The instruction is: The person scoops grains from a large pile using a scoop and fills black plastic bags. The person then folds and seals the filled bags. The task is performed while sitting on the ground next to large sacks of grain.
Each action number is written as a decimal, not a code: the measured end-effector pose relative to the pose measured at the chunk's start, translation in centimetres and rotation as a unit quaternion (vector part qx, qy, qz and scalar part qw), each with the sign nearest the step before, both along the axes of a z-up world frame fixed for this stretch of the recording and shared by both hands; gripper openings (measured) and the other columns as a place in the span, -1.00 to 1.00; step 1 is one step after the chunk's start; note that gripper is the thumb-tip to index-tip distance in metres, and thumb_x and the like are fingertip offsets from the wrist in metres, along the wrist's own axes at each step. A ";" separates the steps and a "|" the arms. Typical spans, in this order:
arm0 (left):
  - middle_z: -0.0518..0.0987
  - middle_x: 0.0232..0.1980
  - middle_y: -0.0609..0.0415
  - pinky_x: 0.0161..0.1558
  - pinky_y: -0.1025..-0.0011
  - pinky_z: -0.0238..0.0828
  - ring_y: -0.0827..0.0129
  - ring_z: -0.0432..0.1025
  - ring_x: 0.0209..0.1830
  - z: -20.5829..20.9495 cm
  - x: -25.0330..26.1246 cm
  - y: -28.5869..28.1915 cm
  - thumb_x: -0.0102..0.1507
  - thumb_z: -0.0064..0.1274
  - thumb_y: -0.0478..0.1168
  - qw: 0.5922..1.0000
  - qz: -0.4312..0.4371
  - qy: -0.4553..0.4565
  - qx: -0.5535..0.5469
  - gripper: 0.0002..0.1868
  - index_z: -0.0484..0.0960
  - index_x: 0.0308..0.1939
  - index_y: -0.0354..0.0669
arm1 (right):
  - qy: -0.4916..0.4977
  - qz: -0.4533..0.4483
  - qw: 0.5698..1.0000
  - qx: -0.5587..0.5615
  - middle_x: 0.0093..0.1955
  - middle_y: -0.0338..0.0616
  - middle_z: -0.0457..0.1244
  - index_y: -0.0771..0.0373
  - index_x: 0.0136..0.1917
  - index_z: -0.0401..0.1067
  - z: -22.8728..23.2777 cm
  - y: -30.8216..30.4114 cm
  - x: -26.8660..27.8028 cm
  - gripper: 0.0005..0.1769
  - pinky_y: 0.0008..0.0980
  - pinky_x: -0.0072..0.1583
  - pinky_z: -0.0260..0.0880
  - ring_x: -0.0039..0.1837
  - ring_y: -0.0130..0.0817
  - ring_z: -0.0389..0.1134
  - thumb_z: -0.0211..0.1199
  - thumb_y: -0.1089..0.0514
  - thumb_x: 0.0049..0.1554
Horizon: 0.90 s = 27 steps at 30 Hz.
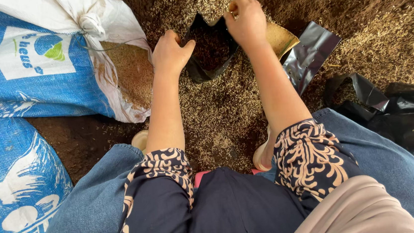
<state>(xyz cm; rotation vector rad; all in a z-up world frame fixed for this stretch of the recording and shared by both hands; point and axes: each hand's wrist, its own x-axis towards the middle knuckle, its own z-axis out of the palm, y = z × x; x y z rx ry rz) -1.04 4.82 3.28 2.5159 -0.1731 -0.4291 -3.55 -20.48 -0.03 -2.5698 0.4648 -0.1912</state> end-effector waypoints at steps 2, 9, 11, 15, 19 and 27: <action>0.60 -0.16 -0.06 -0.18 0.06 0.40 0.04 0.52 -0.16 -0.3 0.5 -0.7 0.19 0.22 0.05 0.998 0.018 -0.057 -0.026 -0.60 0.53 -0.17 -0.19 | -0.066 0.087 0.981 -0.159 0.04 -0.08 0.36 0.19 0.08 0.50 0.4 2.0 1.2 -0.65 -0.14 0.19 0.39 0.14 -0.18 0.35 0.40 0.04 0.05; 0.56 -0.31 -0.03 -0.28 0.09 0.38 0.02 0.49 -0.30 -3.8 1.0 -1.4 0.32 0.17 -0.18 0.968 0.002 -0.226 -0.106 -0.79 0.47 -0.30 -0.15 | -0.013 0.141 0.957 -0.254 0.08 -0.12 0.33 0.10 0.00 0.56 0.2 2.4 2.6 -0.88 -0.02 0.23 0.25 0.22 -0.14 0.27 0.33 0.09 0.19; 0.57 -0.28 -0.02 -0.29 0.10 0.39 0.02 0.49 -0.31 -4.0 1.5 -1.6 0.32 0.16 -0.20 0.960 -0.005 -0.253 -0.119 -0.78 0.45 -0.31 -0.16 | -0.047 0.132 0.952 -0.273 0.07 -0.15 0.33 0.09 -0.01 0.56 0.1 1.7 3.2 -0.88 -0.03 0.24 0.24 0.22 -0.12 0.27 0.33 0.08 0.19; 0.56 -0.27 -0.01 -0.31 0.13 0.40 0.06 0.47 -0.34 -4.0 1.8 -1.6 0.36 0.14 -0.20 0.953 0.004 -0.272 -0.132 -0.77 0.43 -0.29 -0.18 | -0.084 0.112 0.970 -0.200 0.13 -0.17 0.35 0.08 0.03 0.57 -0.4 1.1 3.4 -0.88 -0.03 0.29 0.19 0.29 -0.11 0.27 0.32 0.06 0.25; 0.58 -0.29 0.10 -0.27 0.24 0.40 0.26 0.48 -0.36 -4.0 1.9 -0.9 0.39 -0.01 -0.04 0.972 0.048 -0.174 -0.147 -0.72 0.48 -0.29 -0.14 | -0.133 0.074 0.988 -0.031 0.18 -0.12 0.36 0.09 0.07 0.59 -0.7 -0.5 1.9 -0.75 0.06 0.29 0.15 0.30 -0.07 0.25 0.40 -0.03 0.17; 0.49 -0.27 0.02 -0.07 0.17 0.39 0.24 0.41 -0.25 -11.1 -2.2 0.3 0.47 -0.29 0.18 0.919 0.239 -0.040 -0.310 -0.48 0.49 -0.15 -0.21 | 0.035 -0.595 0.785 0.171 0.39 -0.12 0.15 0.13 0.35 0.23 -9.4 -9.8 -9.5 -0.23 -0.09 0.30 0.30 0.35 -0.21 0.21 0.48 -0.13 0.02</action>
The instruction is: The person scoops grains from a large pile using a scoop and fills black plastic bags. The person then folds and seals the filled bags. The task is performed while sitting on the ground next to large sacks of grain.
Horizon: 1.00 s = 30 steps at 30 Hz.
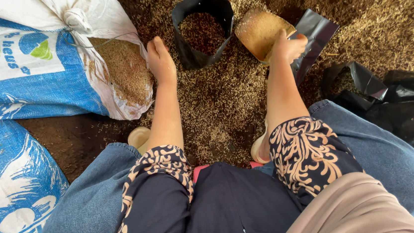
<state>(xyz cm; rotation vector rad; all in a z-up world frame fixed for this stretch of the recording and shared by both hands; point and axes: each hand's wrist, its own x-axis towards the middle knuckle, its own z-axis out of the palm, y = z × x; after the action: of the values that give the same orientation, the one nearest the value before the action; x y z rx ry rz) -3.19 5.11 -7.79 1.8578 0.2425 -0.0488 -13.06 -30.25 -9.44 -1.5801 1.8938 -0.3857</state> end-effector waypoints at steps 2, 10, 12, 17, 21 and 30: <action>0.50 -0.08 0.01 0.10 0.16 0.36 0.23 0.43 -0.04 -2.3 -1.9 -0.6 0.48 -0.31 0.17 1.000 0.020 -0.005 0.020 -0.51 0.48 -0.02 -0.18 | -0.023 0.053 0.995 0.075 0.37 0.04 0.18 0.25 0.41 0.12 -3.6 -1.4 -1.2 -0.17 -0.17 0.31 0.34 0.32 -0.16 0.27 0.48 -0.06 0.07; -0.06 0.61 -0.12 0.54 -0.11 -0.37 -0.01 -0.22 0.65 -5.7 -11.8 -2.5 0.43 -0.25 0.20 0.962 -0.008 0.118 0.245 -0.26 -0.03 0.56 -0.07 | 0.016 0.290 0.951 0.105 0.33 0.09 0.29 0.31 0.36 0.28 -5.0 -4.5 -1.7 -0.53 -0.12 0.26 0.44 0.33 0.03 0.38 0.09 0.17 0.20; -0.33 0.69 -0.13 0.52 -0.20 -0.61 -0.01 -0.49 0.69 -5.8 -13.2 -2.4 0.43 -0.25 0.25 0.939 -0.029 0.217 0.266 -0.14 -0.27 0.63 0.01 | 0.035 0.387 0.921 0.015 0.40 0.20 0.16 0.33 0.34 0.21 -2.8 -4.4 -2.6 -0.50 -0.10 0.32 0.34 0.37 0.16 0.26 0.14 0.27 0.13; -0.56 0.69 -0.06 0.50 -0.34 -0.50 0.02 -0.60 0.70 -6.0 -14.9 -3.5 0.38 -0.22 0.30 0.910 0.086 0.372 0.165 -0.03 -0.46 0.63 0.19 | 0.148 0.524 0.838 0.021 0.48 0.49 0.03 0.40 0.48 -0.03 2.4 -4.5 -5.6 -0.40 0.07 0.36 0.30 0.43 0.37 0.17 -0.07 0.41 0.19; -0.64 0.67 -0.10 0.51 -0.30 -0.40 -0.22 -0.65 0.63 -5.5 -15.7 -6.8 0.33 -0.14 0.32 0.895 0.117 0.428 0.046 0.04 -0.49 0.62 0.25 | 0.177 0.527 0.831 0.005 0.46 0.54 0.02 0.37 0.49 -0.09 2.2 -1.1 -7.4 -0.39 0.10 0.42 0.21 0.45 0.41 0.14 -0.06 0.38 0.20; -0.66 0.66 -0.15 0.50 -0.35 -0.40 -0.33 -0.65 0.63 -4.8 -15.4 -11.5 0.29 -0.02 0.31 0.901 0.094 0.423 -0.029 0.12 -0.49 0.63 0.21 | 0.089 0.561 0.823 0.033 0.44 0.46 0.08 0.36 0.49 -0.12 -2.4 1.4 -8.8 -0.26 0.04 0.40 0.19 0.44 0.33 0.17 0.07 0.39 0.10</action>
<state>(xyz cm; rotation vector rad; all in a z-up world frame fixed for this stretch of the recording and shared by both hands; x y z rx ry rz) -18.63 -6.35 -12.63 1.6434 1.0062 -0.7309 -21.85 -28.81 -11.81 -2.3899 0.7657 0.3568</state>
